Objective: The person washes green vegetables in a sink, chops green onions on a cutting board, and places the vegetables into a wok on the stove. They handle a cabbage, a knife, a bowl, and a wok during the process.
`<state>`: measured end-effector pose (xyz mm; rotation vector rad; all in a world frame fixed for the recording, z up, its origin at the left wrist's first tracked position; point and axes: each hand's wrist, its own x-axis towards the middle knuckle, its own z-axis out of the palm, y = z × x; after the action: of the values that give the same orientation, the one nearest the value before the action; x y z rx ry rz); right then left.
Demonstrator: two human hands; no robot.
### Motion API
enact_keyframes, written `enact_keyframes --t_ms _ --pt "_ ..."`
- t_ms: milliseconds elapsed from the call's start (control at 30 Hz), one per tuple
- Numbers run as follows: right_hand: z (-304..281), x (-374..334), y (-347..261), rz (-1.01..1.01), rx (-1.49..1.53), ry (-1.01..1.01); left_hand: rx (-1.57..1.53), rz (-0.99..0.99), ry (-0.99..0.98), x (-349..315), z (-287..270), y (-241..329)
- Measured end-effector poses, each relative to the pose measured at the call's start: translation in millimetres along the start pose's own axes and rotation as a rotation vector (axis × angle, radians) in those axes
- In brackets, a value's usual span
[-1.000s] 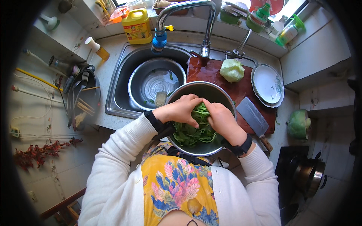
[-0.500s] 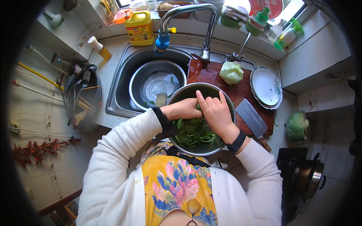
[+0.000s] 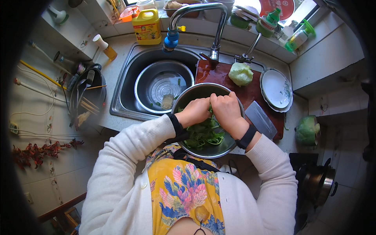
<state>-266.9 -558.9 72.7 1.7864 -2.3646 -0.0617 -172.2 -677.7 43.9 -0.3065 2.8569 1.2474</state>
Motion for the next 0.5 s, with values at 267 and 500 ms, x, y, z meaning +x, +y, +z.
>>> enact_keyframes --t_ms 267,500 --pt "-20.1 2.0 23.0 -0.095 0.948 -0.223 -0.051 0.299 0.067 -19.7 -3.4 5.4" --pt "-31.1 6.5 25.7 -0.167 1.415 -0.38 0.086 0.519 0.164 -26.1 -18.3 4.6"
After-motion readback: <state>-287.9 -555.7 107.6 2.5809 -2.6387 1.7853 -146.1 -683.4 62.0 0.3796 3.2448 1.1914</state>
